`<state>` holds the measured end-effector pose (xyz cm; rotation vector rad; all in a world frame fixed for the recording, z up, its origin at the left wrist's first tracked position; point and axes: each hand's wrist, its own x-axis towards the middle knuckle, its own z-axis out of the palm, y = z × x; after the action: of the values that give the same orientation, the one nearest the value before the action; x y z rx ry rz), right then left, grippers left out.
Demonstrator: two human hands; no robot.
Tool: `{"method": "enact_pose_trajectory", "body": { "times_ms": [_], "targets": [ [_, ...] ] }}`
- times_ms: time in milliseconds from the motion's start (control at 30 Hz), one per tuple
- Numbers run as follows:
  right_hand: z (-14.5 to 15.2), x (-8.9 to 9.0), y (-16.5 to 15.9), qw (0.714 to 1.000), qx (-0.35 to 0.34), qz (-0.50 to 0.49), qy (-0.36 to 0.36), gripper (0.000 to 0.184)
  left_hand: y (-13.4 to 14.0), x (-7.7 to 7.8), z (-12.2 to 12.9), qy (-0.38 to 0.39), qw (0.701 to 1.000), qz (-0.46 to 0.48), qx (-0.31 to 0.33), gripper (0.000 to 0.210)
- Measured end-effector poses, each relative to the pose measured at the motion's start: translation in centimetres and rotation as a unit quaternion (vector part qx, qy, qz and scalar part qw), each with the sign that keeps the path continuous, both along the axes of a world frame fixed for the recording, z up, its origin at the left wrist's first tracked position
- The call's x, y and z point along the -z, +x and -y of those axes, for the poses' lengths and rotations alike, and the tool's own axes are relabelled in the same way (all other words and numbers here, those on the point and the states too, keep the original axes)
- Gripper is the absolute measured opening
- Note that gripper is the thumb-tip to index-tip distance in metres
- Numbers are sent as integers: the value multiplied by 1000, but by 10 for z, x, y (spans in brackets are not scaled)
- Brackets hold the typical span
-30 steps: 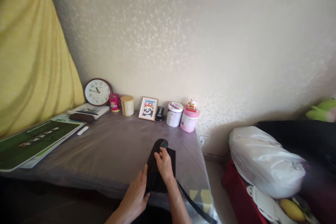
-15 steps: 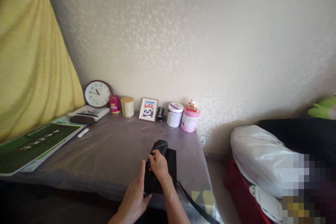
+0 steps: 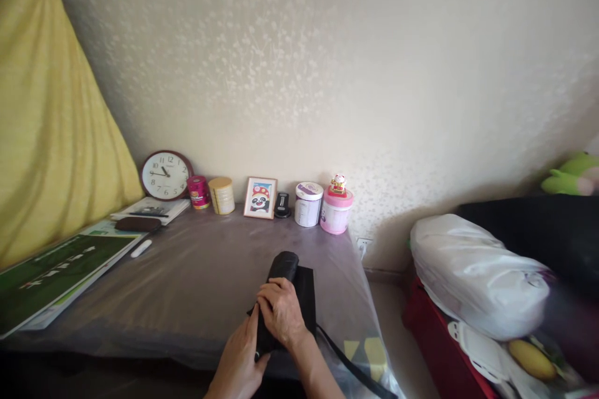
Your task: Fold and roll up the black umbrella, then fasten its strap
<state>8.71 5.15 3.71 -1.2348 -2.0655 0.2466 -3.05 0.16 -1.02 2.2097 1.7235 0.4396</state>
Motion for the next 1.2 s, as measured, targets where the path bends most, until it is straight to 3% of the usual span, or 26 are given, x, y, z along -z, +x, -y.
{"method": "enact_pose_trajectory", "body": {
  "times_ms": [233, 400, 533, 600, 700, 833, 1033, 1200],
  "targets": [
    [-46, 17, 10, 999, 15, 45, -9, 23, 0, -3, 0, -32, 999, -22, -6, 76],
    [-82, 20, 16, 996, 67, 53, -22, 26, 0, -9, -1, -45, 999, -17, -11, 77],
    [-95, 19, 33, 988, 136, -54, -46, 21, 0, -13, 0, -37, 999, -9, -16, 75],
    [-93, 19, 52, 970, 190, -132, -76, 24, 0, -14, 1, -27, 1000, -5, -14, 74],
    [-78, 22, 88, 949, 243, -169, -112, 32, -2, -15, 3, -17, 1000, 0, -10, 72],
    [-46, 28, 120, 926, 254, -211, -182, 33, -3, -13, 4, -2, 1000, 6, -8, 71],
    [-12, 26, 110, 902, 207, -261, -275, 33, -3, -11, 4, 16, 1000, 13, -18, 70],
    [-1, 12, 94, 906, 190, -250, -283, 31, -3, -17, 5, 2, 1000, 6, -12, 70]
  ]
}}
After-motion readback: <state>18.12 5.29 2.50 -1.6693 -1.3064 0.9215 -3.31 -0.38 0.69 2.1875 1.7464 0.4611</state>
